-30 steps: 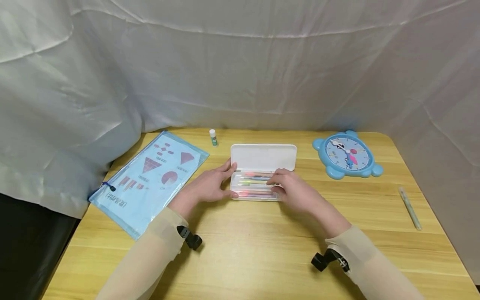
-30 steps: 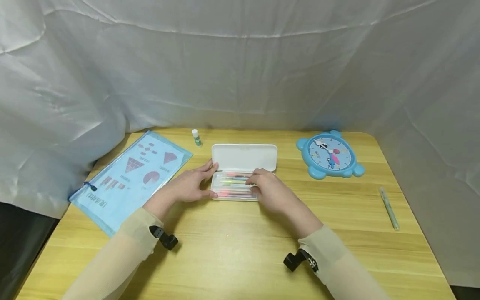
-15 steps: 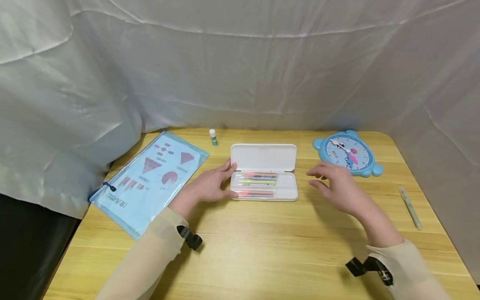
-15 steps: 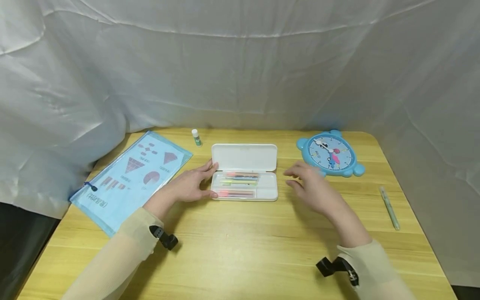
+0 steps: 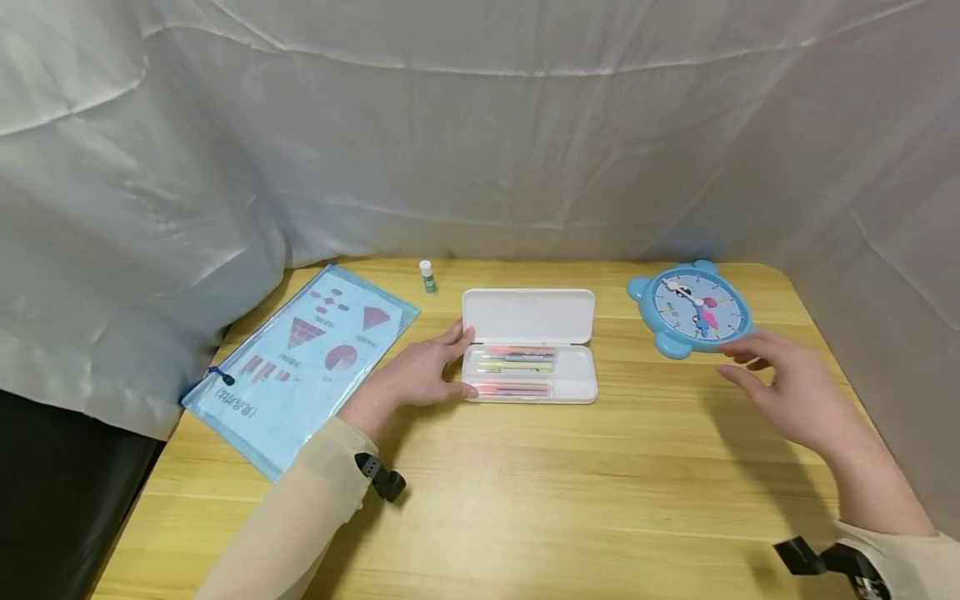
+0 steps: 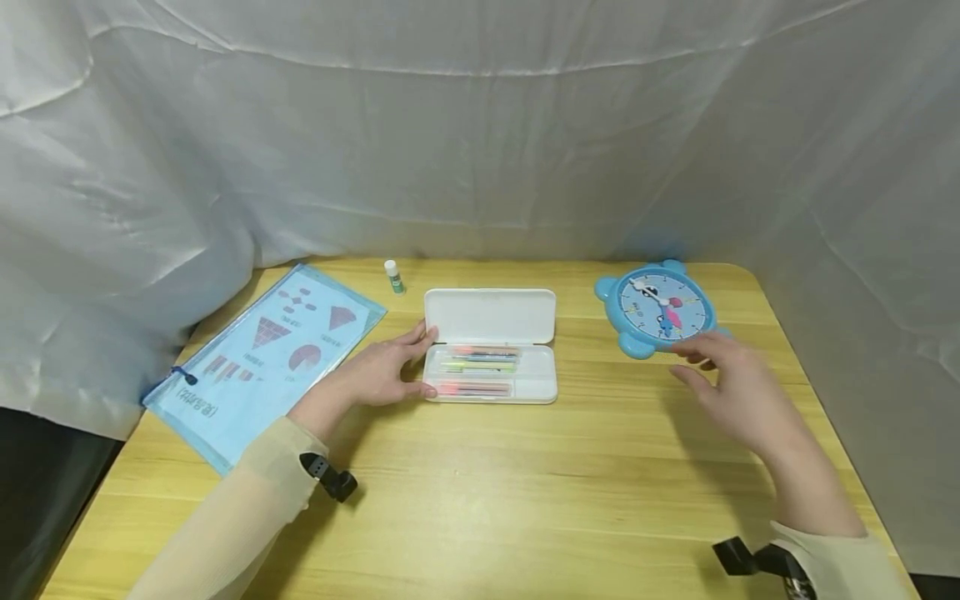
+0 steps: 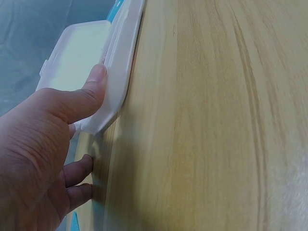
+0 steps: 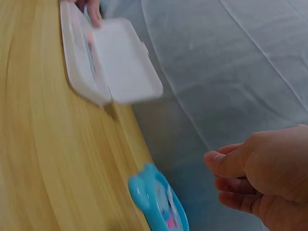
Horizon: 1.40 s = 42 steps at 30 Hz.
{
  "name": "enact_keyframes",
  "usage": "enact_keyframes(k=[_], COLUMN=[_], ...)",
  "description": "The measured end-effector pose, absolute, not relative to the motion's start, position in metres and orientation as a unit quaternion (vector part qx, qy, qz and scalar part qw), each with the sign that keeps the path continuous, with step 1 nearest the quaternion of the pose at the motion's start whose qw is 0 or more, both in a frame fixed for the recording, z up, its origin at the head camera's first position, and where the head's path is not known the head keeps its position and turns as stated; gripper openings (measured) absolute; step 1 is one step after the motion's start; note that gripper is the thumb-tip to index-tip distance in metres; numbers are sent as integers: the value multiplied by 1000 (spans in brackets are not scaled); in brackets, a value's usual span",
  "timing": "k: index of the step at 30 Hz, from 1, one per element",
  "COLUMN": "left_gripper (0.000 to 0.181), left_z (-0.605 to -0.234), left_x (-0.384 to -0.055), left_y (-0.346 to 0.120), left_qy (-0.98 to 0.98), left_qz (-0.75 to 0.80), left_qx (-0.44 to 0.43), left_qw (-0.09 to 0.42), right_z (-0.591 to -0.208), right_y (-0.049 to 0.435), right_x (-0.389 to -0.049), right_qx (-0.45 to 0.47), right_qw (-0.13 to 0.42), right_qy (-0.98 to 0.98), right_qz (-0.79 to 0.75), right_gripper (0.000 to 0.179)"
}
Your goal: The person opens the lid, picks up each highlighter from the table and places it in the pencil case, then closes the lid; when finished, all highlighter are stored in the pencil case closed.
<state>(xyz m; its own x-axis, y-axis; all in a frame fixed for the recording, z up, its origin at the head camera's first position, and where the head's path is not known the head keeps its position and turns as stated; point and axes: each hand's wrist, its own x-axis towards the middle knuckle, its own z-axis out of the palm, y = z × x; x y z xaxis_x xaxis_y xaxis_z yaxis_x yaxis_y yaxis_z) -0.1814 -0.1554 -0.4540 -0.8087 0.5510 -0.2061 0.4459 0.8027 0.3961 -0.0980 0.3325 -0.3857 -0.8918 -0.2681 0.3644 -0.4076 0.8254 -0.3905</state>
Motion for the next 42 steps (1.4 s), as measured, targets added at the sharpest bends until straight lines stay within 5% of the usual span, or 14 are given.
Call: enact_keyframes(k=[18,28,42], left_gripper=[105,105,105], left_z=[-454,-454,-455], left_x=[-179,-181,-182], left_y=[-159,-157,-156], left_qy=[936,937,936], left_qz=[173,166,167], left_qx=[262,264,269], left_qw=[161,158,155], right_z=[-417,-441,-456], right_y=[420,445,451], right_x=[-69,-54,-49], right_qx=[22,-85,-108], right_qw=[129,52,18], right_qy=[-964,-976,-973], right_qz=[231,192,202], right_gripper=[30,43,29])
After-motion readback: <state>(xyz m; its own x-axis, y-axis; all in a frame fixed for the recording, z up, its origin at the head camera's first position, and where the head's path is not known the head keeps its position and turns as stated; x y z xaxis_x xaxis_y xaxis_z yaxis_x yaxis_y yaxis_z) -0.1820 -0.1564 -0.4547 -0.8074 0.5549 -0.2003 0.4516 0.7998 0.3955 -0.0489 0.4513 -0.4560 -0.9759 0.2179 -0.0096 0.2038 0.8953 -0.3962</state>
